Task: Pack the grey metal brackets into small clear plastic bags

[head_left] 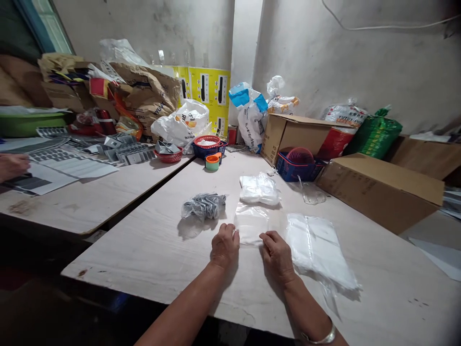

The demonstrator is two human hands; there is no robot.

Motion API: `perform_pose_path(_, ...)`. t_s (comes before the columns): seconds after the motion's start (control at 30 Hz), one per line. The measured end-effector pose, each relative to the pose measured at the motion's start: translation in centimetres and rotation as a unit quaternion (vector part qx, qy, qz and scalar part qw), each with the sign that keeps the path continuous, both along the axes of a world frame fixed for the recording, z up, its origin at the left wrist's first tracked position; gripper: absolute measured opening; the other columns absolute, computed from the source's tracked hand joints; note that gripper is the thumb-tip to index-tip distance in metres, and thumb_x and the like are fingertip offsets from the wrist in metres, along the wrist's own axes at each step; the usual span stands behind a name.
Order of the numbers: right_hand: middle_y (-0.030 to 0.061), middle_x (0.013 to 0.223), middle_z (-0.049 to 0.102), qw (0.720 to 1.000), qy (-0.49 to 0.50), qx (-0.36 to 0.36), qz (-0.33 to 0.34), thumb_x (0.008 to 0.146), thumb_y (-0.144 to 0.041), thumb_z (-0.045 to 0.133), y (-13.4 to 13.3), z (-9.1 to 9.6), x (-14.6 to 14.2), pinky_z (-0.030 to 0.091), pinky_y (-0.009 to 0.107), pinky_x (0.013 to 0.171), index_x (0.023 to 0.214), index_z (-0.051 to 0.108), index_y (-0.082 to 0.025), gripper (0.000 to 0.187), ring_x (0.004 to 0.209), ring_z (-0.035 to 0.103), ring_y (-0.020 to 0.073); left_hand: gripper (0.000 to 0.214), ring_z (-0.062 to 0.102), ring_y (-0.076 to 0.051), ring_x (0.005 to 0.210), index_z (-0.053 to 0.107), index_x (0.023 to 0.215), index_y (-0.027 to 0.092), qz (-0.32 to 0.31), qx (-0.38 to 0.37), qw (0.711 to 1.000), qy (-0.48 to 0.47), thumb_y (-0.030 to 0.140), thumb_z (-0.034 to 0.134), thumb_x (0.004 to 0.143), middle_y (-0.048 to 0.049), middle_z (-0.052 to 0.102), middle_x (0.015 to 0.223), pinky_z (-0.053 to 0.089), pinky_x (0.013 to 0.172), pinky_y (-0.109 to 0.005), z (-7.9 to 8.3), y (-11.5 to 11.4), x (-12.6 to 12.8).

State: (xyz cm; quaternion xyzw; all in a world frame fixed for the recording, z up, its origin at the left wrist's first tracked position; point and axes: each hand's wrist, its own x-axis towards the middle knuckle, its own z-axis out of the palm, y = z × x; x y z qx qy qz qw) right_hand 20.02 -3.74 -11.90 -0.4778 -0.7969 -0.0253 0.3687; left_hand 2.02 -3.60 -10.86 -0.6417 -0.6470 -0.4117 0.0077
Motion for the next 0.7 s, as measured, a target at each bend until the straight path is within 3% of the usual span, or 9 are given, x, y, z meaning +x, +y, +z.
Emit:
perform_pose_path(0.27, 0.0063, 0.091, 0.056, 0.999, 0.000, 0.025, -0.043, 0.086, -0.020, 0.043, 0.2, 0.0, -0.2, 0.044, 0.027, 0.067, 0.113, 0.052, -0.016, 0.028, 0.075, 0.054, 0.0160, 0.015, 0.055, -0.017, 0.071, 0.058, 0.080, 0.017, -0.003, -0.022, 0.999, 0.028, 0.017, 0.044, 0.083, -0.0046, 0.057, 0.079, 0.040, 0.067, -0.027, -0.1, 0.2, -0.2)
perform_pose_path(0.4, 0.0089, 0.094, 0.056, 0.995, -0.012, 0.063, -0.072, 0.086, -0.026, 0.047, 0.1, 0.6, -0.3, 0.044, 0.032, 0.073, 0.107, 0.051, -0.014, 0.025, 0.083, 0.053, 0.0198, 0.015, 0.055, -0.017, 0.074, 0.058, 0.080, 0.017, -0.005, -0.032, 0.999, 0.022, 0.017, 0.044, 0.083, -0.0046, 0.059, 0.080, 0.039, 0.069, -0.027, -0.2, 0.3, -0.3)
perform_pose_path(0.57, 0.0113, 0.103, 0.054, 0.993, -0.053, 0.103, -0.038, 0.085, -0.019, 0.046, -0.3, 1.1, -0.6, 0.042, 0.035, 0.078, 0.096, 0.056, -0.016, 0.015, 0.094, 0.051, 0.0220, 0.015, 0.055, -0.017, 0.075, 0.058, 0.080, 0.017, -0.008, -0.030, 0.999, 0.020, 0.017, 0.043, 0.084, -0.0048, 0.059, 0.080, 0.039, 0.070, -0.027, -0.2, 0.4, -0.3)
perform_pose_path(0.7, 0.0125, 0.116, 0.048, 0.988, -0.090, 0.125, -0.019, 0.080, -0.009, 0.044, -0.5, 0.9, -0.8, 0.039, 0.038, 0.083, 0.094, 0.060, -0.019, 0.024, 0.107, 0.046, 0.0242, 0.015, 0.055, -0.017, 0.076, 0.057, 0.079, 0.017, -0.010, -0.033, 0.999, 0.017, 0.016, 0.043, 0.083, -0.0048, 0.059, 0.079, 0.038, 0.070, -0.027, -0.1, 0.3, -0.3)
